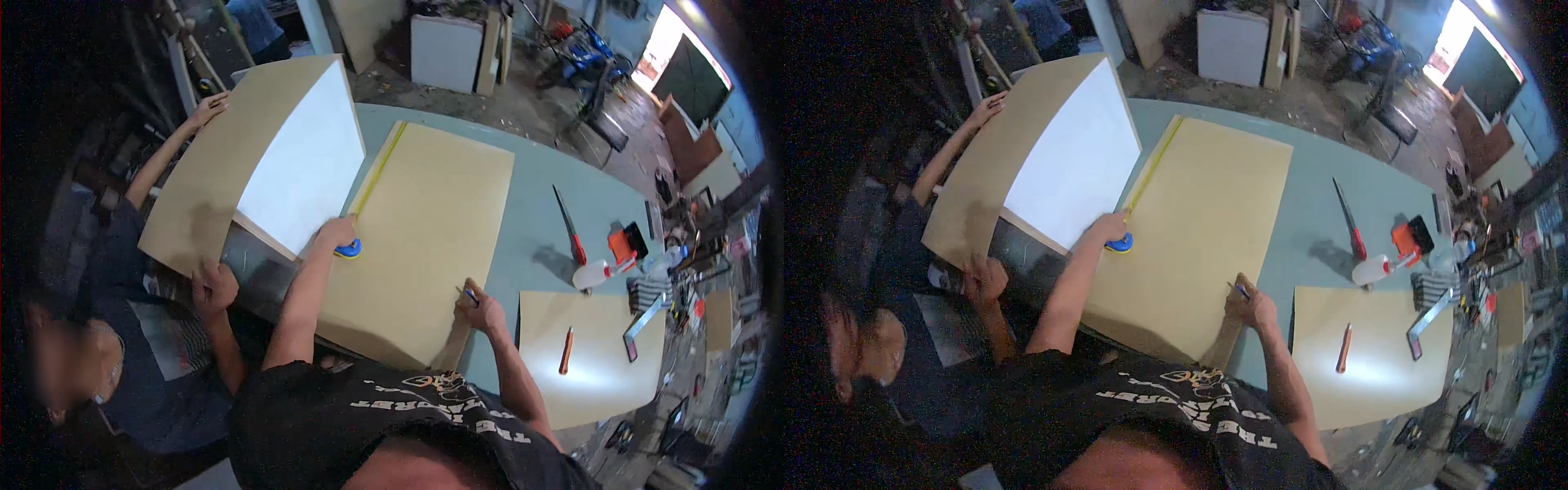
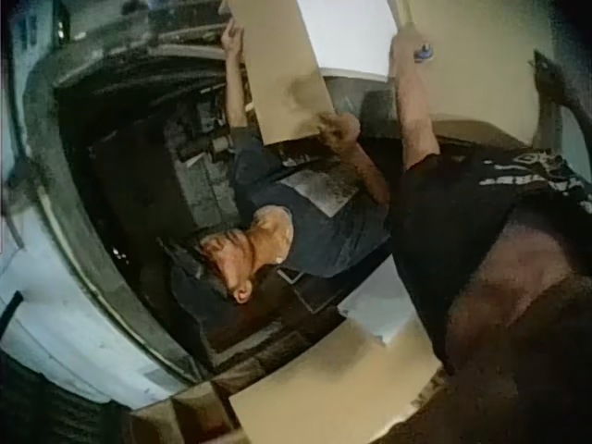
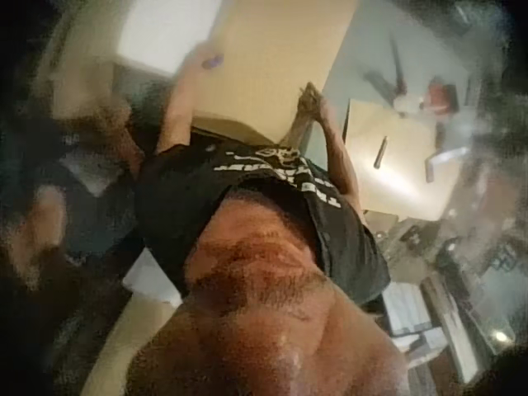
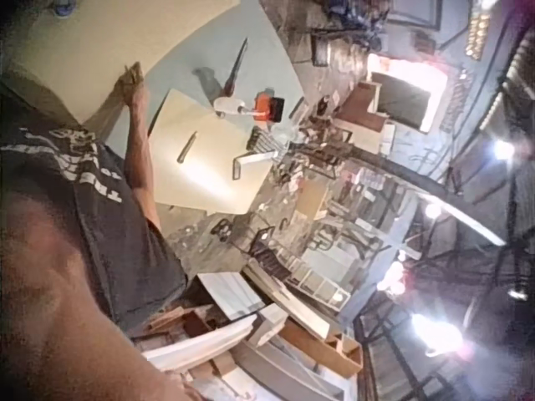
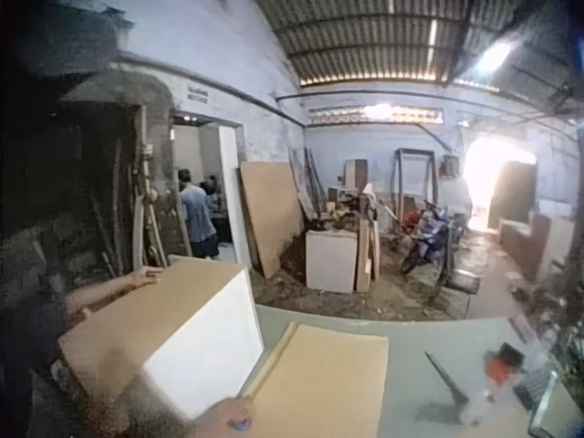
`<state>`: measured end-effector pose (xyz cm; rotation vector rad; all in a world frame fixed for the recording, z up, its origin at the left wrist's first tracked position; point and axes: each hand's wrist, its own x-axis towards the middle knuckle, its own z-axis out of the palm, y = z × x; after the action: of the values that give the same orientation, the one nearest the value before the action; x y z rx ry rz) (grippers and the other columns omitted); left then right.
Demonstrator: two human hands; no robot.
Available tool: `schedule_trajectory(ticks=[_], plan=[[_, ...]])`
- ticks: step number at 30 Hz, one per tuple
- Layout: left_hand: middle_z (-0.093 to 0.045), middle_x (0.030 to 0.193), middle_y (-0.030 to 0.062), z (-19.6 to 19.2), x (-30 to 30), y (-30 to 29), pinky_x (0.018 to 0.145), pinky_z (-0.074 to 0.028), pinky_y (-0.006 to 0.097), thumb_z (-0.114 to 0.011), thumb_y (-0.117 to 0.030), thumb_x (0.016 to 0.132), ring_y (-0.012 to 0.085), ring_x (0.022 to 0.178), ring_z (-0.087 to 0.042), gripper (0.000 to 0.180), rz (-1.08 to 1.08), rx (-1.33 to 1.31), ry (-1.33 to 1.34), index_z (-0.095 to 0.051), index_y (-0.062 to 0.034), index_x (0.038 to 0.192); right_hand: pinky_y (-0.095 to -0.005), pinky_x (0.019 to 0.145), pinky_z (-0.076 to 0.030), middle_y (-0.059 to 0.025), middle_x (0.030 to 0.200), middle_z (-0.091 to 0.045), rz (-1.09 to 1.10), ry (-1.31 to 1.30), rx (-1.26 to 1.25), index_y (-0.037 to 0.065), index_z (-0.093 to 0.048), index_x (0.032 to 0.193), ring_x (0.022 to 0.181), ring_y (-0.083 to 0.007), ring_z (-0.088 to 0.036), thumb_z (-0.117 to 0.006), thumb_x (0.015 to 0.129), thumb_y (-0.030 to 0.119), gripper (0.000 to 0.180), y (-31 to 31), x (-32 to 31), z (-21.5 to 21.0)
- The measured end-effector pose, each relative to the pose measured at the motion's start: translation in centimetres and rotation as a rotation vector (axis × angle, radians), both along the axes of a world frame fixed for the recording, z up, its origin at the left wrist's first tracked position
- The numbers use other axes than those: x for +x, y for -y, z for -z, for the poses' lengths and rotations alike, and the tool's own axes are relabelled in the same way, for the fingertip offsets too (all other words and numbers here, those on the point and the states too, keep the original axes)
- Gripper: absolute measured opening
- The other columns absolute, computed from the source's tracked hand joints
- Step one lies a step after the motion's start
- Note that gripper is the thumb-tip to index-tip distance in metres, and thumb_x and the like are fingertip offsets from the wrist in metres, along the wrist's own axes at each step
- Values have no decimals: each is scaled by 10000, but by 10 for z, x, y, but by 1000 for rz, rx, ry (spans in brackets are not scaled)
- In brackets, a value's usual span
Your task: The person measures and marks laminate sheets on a workbench using a measuring tape and a pencil. Together with an assistant, the person then measures a wooden cabinet box and additional sheets with the measuring tape.
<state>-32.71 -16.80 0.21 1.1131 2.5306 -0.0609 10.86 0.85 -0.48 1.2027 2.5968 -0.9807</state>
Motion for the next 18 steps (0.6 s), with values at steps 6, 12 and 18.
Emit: schedule_trajectory(ticks=[6, 12, 18], plan=[[-688, 1117, 252, 6, 9, 2, 912, -524, 493, -544, -193, 851, 399, 1050, -667, 625, 43, 9, -4, -428, -80, 1455, -494, 823, -554, -229, 1084, -704, -23, -127, -17, 288, -422, 1496, 973, -412, -688, -736, 792, 508, 802, 1, 6, 9], [-696, 1078, 251, 11, -7, 2, 888, -522, 503, -540, -201, 863, 400, 1022, -669, 648, 59, 17, -56, -396, -90, 1485, -478, 806, -553, -237, 1053, -706, -66, -88, 15, 235, -430, 1496, 969, -407, -689, -706, 845, 472, 746, -2, 0, 6], [-684, 1133, 243, 16, -40, 14, 912, -504, 505, -506, -204, 896, 396, 1036, -662, 641, 59, 46, -84, -369, -118, 1516, -476, 793, -554, -255, 1041, -702, -91, -74, 21, 224, -435, 1494, 955, -414, -689, -713, 827, 484, 768, 8, -14, -5]])
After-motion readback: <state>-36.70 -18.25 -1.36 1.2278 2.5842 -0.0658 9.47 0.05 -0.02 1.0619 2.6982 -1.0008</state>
